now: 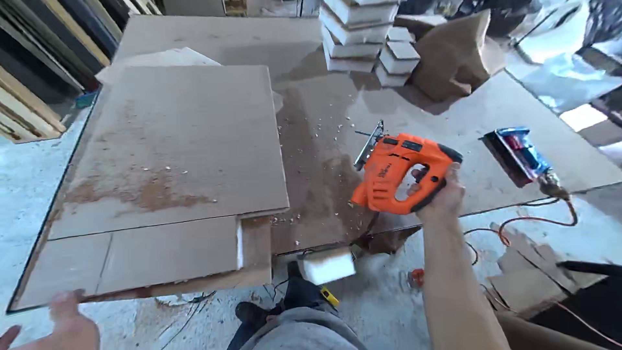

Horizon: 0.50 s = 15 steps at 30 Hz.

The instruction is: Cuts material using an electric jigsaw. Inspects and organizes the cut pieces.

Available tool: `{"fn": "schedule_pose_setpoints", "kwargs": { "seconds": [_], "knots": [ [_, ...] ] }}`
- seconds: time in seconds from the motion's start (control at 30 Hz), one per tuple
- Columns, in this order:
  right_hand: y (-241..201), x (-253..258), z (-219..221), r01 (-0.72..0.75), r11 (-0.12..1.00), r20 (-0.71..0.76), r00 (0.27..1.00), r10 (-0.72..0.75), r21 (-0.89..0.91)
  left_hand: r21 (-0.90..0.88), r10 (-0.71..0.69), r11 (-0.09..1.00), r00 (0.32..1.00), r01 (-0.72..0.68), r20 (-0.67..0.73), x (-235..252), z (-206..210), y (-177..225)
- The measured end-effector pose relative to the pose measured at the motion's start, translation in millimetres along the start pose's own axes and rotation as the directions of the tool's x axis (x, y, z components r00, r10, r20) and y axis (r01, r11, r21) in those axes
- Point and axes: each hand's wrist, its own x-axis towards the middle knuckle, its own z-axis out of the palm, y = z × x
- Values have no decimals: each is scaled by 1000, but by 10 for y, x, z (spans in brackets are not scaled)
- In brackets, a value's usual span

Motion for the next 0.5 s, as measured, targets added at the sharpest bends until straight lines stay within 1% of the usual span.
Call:
{"fn": "schedule_pose_setpoints", "kwargs": {
  "seconds": [0.03, 0.07, 0.1, 0.13, 0.17, 0.2, 0.23, 0.27, 0.33, 0.4, 0.43, 0.47, 0.5],
  "knots": [
    [79, 188, -80, -48, 998, -7, 999, 48, 35, -36, 6, 999, 999, -7, -41, -130, 55, 143],
    [145, 340, -147, -83, 994, -9, 996, 84, 73, -33, 60, 997, 996, -62, -58, -309, 88, 309],
    [203, 476, -210, -102, 990, -4, 995, 103, 93, 13, 163, 987, 986, -163, -35, -532, 84, 478],
    [247, 588, -254, -106, 992, -3, 994, 106, 71, 67, 319, 945, 948, -319, 17, -752, 47, 600],
    [278, 663, -283, -99, 995, -22, 995, 99, -14, 86, 498, 860, 864, -503, 72, -952, 12, 689],
    [289, 690, -327, -92, 980, -87, 993, 77, -179, 45, 603, 787, 783, -615, 151, -1144, -11, 756],
    [269, 708, -371, -114, 921, -169, 984, 54, -372, -31, 646, 754, 732, -656, 217, -1326, 7, 807],
    [239, 742, -409, -160, 831, -233, 972, 38, -533, -112, 662, 743, 703, -659, 260, -1485, 42, 844],
    [209, 794, -511, -222, 621, -278, 961, 7, -752, -217, 665, 746, 689, -630, 288, -1695, 65, 883],
    [119, 778, -610, -201, 393, -222, 975, -7, -897, -264, 635, 772, 716, -578, 290, -1788, -8, 898],
    [52, 742, -663, -165, 314, -171, 985, 8, -935, -271, 615, 788, 732, -553, 293, -1801, -84, 890],
    [-29, 691, -729, -113, 259, -112, 994, 19, -959, -275, 592, 804, 752, -527, 290, -1803, -176, 869],
    [-131, 624, -807, -60, 231, -56, 998, 26, -971, -281, 563, 824, 773, -493, 294, -1798, -292, 812]
  ]
}}
